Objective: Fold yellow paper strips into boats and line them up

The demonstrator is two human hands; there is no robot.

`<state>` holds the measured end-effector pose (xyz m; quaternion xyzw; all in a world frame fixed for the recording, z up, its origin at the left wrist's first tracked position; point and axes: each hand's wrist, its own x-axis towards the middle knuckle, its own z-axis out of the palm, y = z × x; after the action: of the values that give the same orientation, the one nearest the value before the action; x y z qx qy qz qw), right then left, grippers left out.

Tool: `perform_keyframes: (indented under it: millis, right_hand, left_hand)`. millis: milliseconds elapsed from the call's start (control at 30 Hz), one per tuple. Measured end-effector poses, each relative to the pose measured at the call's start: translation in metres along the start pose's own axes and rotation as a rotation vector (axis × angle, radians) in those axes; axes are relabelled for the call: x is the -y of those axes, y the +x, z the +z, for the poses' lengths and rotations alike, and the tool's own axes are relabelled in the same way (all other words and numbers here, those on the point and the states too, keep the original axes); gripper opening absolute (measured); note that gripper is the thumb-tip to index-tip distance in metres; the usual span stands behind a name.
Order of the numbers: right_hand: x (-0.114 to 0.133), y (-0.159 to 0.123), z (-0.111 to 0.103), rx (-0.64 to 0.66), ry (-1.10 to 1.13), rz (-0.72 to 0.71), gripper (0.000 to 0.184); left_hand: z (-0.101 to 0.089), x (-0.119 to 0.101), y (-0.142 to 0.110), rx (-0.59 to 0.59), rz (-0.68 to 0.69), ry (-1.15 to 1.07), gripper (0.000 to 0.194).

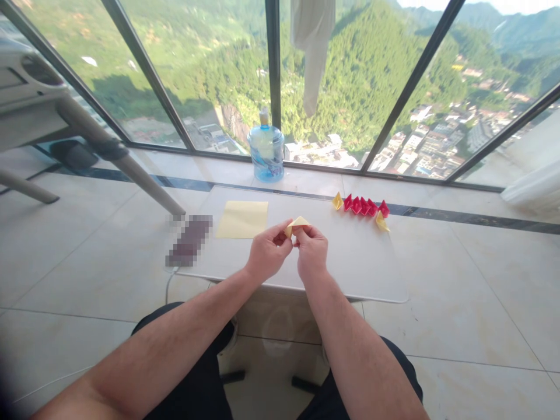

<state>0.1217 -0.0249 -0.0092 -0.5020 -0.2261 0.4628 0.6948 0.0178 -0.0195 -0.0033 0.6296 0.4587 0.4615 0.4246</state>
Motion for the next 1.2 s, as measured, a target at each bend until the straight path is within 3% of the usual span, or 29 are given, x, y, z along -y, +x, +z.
perform_keyframes:
  millis: [333,467,667,1000,1200]
  right_hand:
    - [0.006,0.000,-0.001,0.066,0.037,-0.042,0.026]
    - [0.012,0.001,-0.005,0.205,0.075,-0.014,0.026]
    - [0.015,0.000,-0.008,0.311,0.059,-0.009,0.022]
    - [0.014,0.003,-0.013,0.405,-0.087,-0.147,0.024]
    - [0.009,0.004,-0.014,0.333,-0.120,-0.227,0.017]
  left_hand:
    - [0.001,-0.006,0.005,-0.003,-0.081,-0.473,0.021]
    - [-0.004,-0.010,0.005,-0.027,-0.014,-0.434,0.018]
    - [-0.009,-0.015,0.002,0.013,-0.011,-0.412,0.052]
    - [-0.013,-0.013,0.002,0.029,0.071,-0.331,0.047]
    - [-0.012,-0.014,0.000,0.086,0.021,-0.321,0.043]
